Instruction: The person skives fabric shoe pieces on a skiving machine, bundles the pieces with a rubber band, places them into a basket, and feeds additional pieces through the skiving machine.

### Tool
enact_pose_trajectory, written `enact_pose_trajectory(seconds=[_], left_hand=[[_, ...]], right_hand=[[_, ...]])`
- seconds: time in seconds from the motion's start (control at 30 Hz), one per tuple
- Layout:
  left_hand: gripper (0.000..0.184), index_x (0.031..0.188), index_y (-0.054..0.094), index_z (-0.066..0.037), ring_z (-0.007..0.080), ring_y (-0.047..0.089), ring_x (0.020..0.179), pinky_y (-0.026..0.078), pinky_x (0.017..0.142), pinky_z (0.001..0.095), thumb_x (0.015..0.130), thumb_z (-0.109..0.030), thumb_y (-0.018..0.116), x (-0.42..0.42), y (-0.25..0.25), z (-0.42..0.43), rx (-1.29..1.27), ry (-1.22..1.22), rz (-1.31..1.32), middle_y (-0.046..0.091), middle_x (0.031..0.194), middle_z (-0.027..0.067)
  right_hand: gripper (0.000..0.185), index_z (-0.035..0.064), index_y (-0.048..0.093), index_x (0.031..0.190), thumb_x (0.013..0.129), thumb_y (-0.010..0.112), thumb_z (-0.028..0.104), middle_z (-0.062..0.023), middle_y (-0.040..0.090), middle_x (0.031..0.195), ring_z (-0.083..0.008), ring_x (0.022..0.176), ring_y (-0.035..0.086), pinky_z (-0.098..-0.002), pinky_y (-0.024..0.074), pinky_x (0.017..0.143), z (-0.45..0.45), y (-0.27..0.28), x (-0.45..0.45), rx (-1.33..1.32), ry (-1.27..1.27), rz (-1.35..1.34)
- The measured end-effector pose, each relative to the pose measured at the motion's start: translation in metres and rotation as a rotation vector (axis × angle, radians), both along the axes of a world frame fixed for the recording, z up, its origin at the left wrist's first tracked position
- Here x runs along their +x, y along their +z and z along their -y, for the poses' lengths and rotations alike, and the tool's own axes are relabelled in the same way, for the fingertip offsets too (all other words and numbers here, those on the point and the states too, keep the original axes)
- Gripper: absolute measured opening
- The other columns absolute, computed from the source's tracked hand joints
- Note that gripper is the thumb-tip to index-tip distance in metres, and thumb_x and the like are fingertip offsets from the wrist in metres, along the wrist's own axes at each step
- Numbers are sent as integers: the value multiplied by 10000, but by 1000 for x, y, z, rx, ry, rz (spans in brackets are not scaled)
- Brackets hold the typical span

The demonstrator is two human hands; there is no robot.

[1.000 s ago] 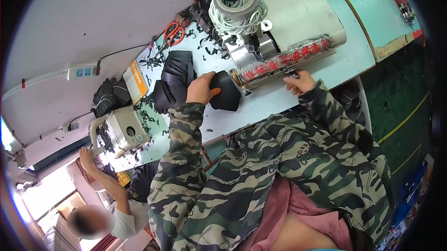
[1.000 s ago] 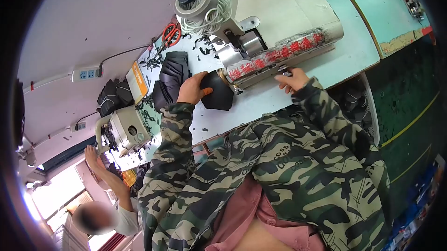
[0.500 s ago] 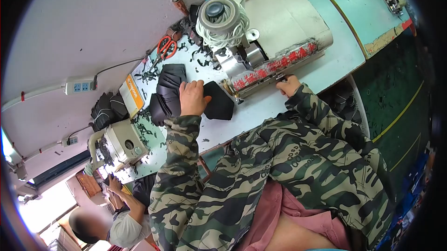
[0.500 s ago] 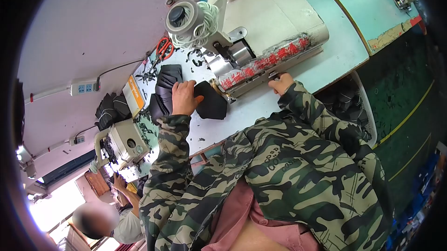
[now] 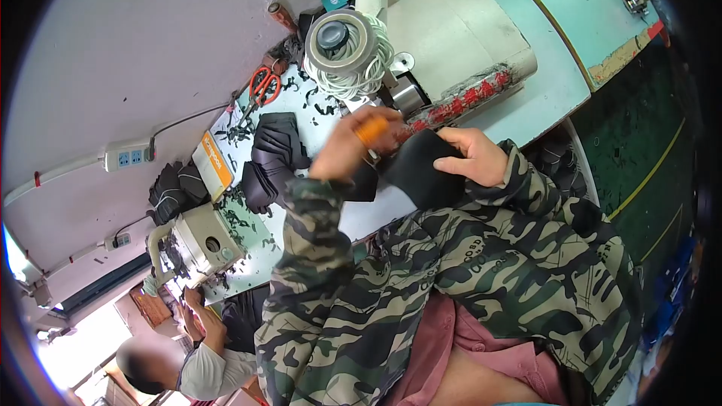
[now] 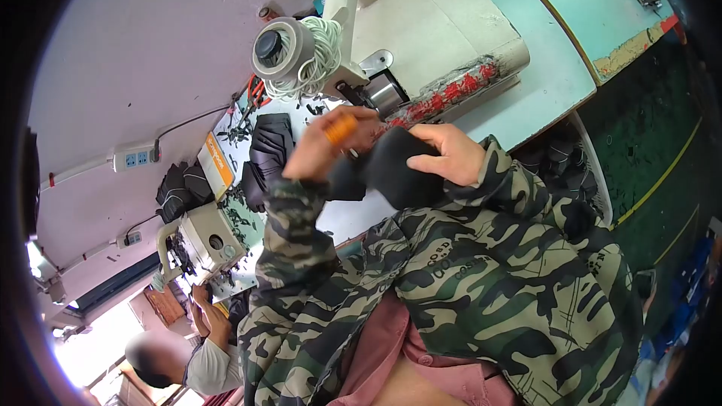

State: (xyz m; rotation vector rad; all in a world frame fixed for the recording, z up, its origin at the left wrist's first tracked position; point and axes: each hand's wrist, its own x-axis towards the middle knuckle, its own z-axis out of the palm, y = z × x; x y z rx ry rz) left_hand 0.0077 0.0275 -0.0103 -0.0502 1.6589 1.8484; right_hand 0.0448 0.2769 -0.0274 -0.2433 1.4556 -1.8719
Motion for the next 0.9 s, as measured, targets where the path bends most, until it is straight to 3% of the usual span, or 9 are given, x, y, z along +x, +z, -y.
enact_pose_trajectory(seconds=[0.03, 0.07, 0.13, 0.27, 0.33, 0.37, 0.43, 0.7, 0.9], left_hand=[[261, 1134, 572, 16, 162, 630, 786, 481, 742, 252, 877, -14, 542, -13, 1, 4, -53, 355, 180, 665, 921, 61], [311, 1168, 555, 27, 226, 647, 804, 491, 769, 280, 873, 36, 457, -35, -17, 21, -474, 314, -317, 671, 967, 97], [315, 1147, 561, 43, 223, 646, 809, 492, 763, 294, 868, 50, 416, -42, -44, 53, -610, 372, -663, 679, 958, 117], [247, 1131, 591, -15, 173, 612, 797, 472, 778, 297, 925, -39, 456, 27, 12, 11, -382, -37, -257, 645, 901, 89], [276, 1132, 584, 27, 132, 642, 751, 528, 694, 261, 1003, -170, 441, 29, 4, 16, -331, -464, -399, 639, 961, 72], [276, 1132, 584, 27, 132, 642, 751, 528, 694, 261, 1003, -170, 441, 31, 3, 18, -330, -463, -395, 639, 961, 72], [261, 1106, 600, 9, 79, 587, 629, 497, 524, 214, 993, -189, 474, 32, 5, 23, -235, -176, 293, 616, 841, 34], [257, 1018, 613, 15, 149, 484, 439, 382, 444, 313, 953, -203, 494, -1, 1, 23, -728, -262, -2, 498, 570, 61], [338, 1102, 624, 6, 199, 568, 594, 452, 591, 343, 933, -270, 524, -25, -7, 25, -739, -418, -92, 608, 696, 115]], right_hand=[[377, -58, 518, 1218, 864, 616, 25, -71, 610, 1096, -104, 1025, 531, -276, 436, 916, -4, -7, 0, 46, 22, -18], [377, -58, 518, 1218, 864, 616, 25, -71, 610, 1096, -104, 1025, 531, -276, 436, 916, -5, -5, 1, 45, 23, -18], [347, -50, 539, 1188, 862, 602, 47, -79, 624, 1073, -105, 992, 546, -279, 445, 898, -8, 2, 3, 102, 113, -173], [315, -52, 544, 1159, 864, 598, 46, -75, 621, 1041, -104, 977, 545, -276, 446, 872, -2, 1, -2, 4, 59, -132], [336, -50, 541, 1151, 839, 611, 51, -96, 626, 1006, -128, 920, 569, -282, 456, 843, 8, 1, -5, 61, 50, -159], [355, -41, 544, 1152, 819, 620, 56, -111, 628, 985, -141, 889, 581, -287, 463, 823, 14, -1, -4, 116, -13, -186], [401, -12, 557, 1150, 768, 643, 74, -146, 634, 932, -175, 822, 611, -306, 482, 768, 19, 4, -5, 292, -68, -251], [359, -37, 541, 1203, 845, 569, -22, -89, 624, 1013, -103, 912, 585, -258, 476, 822, 33, -32, -6, 215, -139, -157], [364, -41, 541, 1213, 852, 580, -21, -104, 620, 1053, -110, 941, 586, -256, 482, 829, 35, -22, 2, 95, -208, -39]])
